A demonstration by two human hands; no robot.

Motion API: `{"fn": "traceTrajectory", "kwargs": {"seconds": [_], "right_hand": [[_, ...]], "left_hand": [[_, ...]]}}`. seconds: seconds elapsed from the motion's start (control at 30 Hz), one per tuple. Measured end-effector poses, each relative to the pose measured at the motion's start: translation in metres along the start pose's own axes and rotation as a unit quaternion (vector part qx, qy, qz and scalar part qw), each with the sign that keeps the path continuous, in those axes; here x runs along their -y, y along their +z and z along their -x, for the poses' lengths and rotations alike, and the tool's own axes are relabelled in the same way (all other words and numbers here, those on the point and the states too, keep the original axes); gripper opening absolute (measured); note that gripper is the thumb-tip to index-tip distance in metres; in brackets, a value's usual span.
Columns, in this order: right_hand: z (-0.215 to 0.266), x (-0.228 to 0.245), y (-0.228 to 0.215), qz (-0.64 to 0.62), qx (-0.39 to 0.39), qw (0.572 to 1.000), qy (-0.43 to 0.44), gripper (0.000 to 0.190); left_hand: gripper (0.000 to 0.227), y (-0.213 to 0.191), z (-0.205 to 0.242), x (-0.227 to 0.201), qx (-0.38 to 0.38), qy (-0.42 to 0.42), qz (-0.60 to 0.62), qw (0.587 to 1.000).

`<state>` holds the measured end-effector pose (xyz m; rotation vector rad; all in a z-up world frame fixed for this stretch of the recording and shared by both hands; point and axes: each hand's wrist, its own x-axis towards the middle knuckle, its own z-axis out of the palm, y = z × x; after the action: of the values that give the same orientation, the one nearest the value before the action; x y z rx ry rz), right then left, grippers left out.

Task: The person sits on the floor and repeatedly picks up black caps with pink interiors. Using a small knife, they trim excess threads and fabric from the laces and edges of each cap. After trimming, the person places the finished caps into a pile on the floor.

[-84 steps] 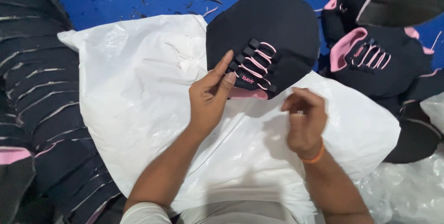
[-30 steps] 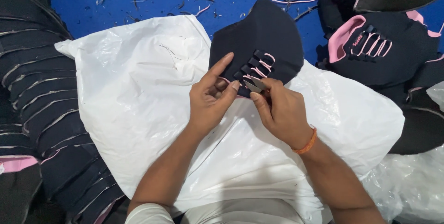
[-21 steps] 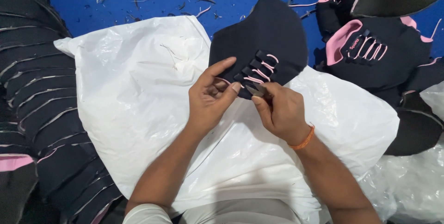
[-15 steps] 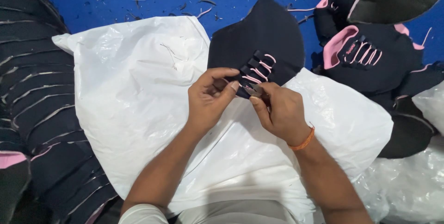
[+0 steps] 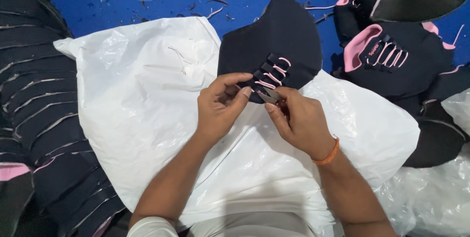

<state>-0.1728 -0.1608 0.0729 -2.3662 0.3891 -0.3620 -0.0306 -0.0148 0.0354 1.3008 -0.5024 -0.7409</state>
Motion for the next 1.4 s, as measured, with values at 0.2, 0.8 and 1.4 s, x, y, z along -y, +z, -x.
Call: {"fn": "traceTrajectory", "kwargs": {"seconds": [0.2,0.8,1.4], "right_hand": [[0.003,-0.006,0.004,0.015,0.005,1.000,-0.004,0.029],[0.003,-0.012,0.004,-0.045,-0.022,0.998,0.023,0.027],[0.000,-0.006,0.001,-0.001,0.015,0.997,0.073,0.028]], "left_hand": [[0.025,-0.001,-0.001,0.004,0.028,0.012,-0.007,1.000],[0.022,-0.003,-0.005,0.010,0.035,-0.026,0.100,0.994],[0.037,-0.005,-0.011,0.011,0.086,0.014,0.017,0.996]]}}
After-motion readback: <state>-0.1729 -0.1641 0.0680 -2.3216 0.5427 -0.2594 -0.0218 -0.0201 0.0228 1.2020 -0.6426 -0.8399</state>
